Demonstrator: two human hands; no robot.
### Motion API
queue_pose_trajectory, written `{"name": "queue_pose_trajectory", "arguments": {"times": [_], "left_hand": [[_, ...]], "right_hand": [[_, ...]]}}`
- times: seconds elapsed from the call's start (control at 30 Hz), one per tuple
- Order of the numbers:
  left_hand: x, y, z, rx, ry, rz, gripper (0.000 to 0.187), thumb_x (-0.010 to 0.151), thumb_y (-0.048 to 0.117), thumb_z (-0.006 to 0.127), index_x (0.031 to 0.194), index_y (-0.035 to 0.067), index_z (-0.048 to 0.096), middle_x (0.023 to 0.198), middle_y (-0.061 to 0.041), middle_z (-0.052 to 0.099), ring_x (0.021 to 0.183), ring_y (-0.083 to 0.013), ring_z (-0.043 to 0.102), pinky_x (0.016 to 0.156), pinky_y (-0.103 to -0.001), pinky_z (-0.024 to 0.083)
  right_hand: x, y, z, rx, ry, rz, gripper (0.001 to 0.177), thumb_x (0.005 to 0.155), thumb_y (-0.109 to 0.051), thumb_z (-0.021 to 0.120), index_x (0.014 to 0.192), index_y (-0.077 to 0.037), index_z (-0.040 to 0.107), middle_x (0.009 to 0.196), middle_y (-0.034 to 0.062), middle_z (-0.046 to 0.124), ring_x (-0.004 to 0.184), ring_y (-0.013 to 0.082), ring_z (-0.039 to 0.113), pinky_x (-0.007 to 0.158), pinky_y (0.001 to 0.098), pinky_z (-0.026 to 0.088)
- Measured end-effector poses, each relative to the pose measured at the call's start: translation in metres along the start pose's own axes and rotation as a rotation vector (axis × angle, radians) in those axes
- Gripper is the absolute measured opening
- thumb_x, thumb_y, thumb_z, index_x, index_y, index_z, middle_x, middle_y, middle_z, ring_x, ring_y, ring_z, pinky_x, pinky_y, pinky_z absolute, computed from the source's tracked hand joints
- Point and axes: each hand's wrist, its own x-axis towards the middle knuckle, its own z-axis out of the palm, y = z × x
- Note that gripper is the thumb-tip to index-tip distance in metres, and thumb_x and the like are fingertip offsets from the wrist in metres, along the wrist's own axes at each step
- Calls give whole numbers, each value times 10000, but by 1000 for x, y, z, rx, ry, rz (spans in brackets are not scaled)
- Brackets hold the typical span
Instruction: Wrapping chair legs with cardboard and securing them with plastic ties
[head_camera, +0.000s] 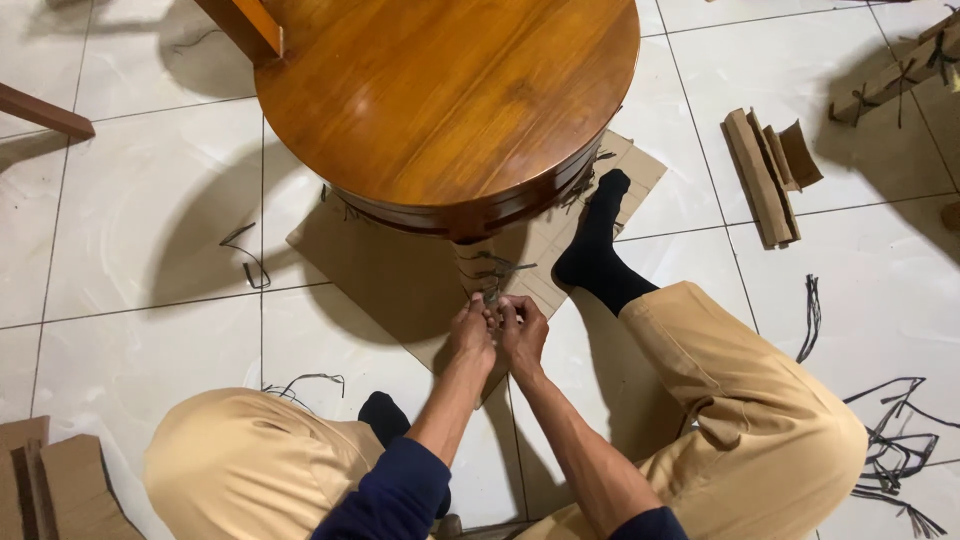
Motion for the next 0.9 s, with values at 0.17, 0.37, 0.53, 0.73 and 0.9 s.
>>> {"name": "queue_pose_trajectory", "arguments": {"times": [0.17, 0.37, 0.53, 0.73, 0.9], "left_hand": [[68, -55, -13, -78, 184, 75, 139, 1003, 330, 644, 966, 199, 613, 705, 33, 593, 547, -66, 590, 480, -175, 355], [32, -23, -9, -471, 80, 151, 112, 1081, 133, 507, 1094, 106, 400, 1052, -66, 534, 928, -232, 744, 695, -241, 561], [41, -28, -21, -487, -48, 78, 504, 1082, 141, 530, 1455, 7, 219, 1374, -165, 374, 1090, -276, 697, 833, -324, 581], [32, -23, -24, -528, -24, 53, 367, 1064, 97, 530, 1342, 34, 299, 1253, -134, 405, 1006, -248, 706, 861, -292, 574], [31, -18, -22, -559, -66, 56, 167, 1051, 56, 543, 1162, 59, 418, 1118, -115, 523, 963, -253, 693, 841, -296, 575]], "right_hand": [[22, 28, -2, 139, 93, 227, 148, 976, -150, 686, 841, -98, 656, 766, 114, 749, 575, 167, 686, 509, 298, 596], [42, 36, -25, 340, 168, 302, 93, 1051, -140, 542, 972, -93, 526, 955, 171, 757, 712, 193, 726, 541, 278, 615], [28, 24, -10, 386, -40, 392, 165, 1066, -229, 550, 1052, -66, 569, 1025, 192, 751, 801, 257, 745, 618, 364, 654], [15, 5, 1, 389, -98, 496, 419, 986, -214, 662, 1326, 7, 558, 1040, 181, 720, 808, 235, 747, 643, 316, 663], [28, 19, 4, 410, -110, 475, 260, 936, -163, 737, 1141, -13, 683, 935, 133, 720, 758, 205, 730, 598, 287, 656]]}}
